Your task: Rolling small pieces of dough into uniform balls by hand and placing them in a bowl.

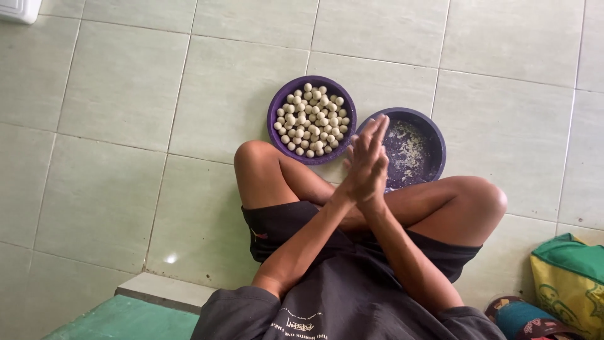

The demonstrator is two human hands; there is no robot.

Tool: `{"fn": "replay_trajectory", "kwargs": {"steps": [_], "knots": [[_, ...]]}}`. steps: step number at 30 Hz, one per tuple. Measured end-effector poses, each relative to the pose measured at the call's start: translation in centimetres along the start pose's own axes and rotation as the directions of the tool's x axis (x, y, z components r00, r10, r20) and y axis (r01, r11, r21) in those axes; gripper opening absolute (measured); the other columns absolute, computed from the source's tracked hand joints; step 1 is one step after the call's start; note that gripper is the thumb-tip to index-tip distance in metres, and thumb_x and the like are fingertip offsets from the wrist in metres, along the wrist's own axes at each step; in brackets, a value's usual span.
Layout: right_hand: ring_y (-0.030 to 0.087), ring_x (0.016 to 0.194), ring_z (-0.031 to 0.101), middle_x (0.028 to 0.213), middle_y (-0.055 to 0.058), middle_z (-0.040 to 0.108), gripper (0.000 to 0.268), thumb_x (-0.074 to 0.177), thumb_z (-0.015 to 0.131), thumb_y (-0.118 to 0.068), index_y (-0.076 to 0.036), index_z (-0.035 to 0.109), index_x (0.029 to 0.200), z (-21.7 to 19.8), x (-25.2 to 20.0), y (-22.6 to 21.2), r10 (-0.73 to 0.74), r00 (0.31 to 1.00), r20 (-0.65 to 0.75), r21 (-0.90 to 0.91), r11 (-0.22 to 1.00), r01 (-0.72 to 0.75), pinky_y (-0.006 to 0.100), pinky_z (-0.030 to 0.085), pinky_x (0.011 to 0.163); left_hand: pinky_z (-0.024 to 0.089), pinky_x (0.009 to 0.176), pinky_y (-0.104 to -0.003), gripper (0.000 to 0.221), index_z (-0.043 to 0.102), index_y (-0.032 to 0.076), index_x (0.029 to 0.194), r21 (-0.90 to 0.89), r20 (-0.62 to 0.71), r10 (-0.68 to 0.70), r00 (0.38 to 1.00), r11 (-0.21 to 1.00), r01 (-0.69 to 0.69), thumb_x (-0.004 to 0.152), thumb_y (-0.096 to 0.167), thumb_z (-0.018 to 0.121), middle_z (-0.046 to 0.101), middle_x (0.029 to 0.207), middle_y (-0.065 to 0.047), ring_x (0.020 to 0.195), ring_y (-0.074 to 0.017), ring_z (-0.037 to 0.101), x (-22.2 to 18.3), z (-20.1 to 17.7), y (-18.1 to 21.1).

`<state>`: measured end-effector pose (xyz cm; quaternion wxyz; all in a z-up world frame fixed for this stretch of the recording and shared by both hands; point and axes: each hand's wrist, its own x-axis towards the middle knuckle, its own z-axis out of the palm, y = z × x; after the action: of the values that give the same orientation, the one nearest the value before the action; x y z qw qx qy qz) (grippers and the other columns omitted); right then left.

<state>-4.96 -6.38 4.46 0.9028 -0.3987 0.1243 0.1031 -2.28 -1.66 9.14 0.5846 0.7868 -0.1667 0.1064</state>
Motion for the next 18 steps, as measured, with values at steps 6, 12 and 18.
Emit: {"fn": "replay_trajectory", "kwargs": {"steps": [6,12,18], "knots": [[0.022,0.115,0.053,0.124,0.01,0.053,0.036,0.104,0.043,-0.038,-0.009,0.053,0.123,0.1,2.2,-0.5,-0.01,0.999,-0.034,0.003,1.0,0.01,0.034,0.047,0.103,0.029,0.121,-0.046,0.074,0.027,0.014,0.164,0.068,-0.19,0.085,0.978,0.995,-0.073,0.107,0.059,0.015,0.035,0.157,-0.02,0.146,-0.0341,0.037,-0.5,0.0,-3.5],[0.021,0.11,0.056,0.119,0.01,0.056,0.033,0.105,0.044,-0.035,-0.008,0.057,0.118,-0.4,1.7,0.3,-0.034,0.996,-0.088,0.042,0.998,0.038,0.033,0.048,0.101,0.03,0.121,-0.053,0.079,0.023,0.015,0.164,-0.017,-0.029,0.012,1.0,1.0,-0.013,0.103,0.065,0.032,0.031,0.158,-0.022,0.146,-0.0385,0.036,-1.0,-0.2,-0.3],[0.02,0.106,0.058,0.114,0.009,0.059,0.03,0.106,0.045,-0.032,-0.008,0.061,0.113,-1.4,3.1,-0.7,-0.047,0.992,-0.117,0.05,0.997,0.053,0.031,0.049,0.099,0.038,0.12,-0.045,0.05,0.034,0.005,0.159,-0.121,-0.049,0.024,0.999,0.992,-0.03,0.109,0.011,0.032,0.051,0.145,-0.019,0.139,-0.0355,0.049,-0.8,-1.1,-1.5]]}}
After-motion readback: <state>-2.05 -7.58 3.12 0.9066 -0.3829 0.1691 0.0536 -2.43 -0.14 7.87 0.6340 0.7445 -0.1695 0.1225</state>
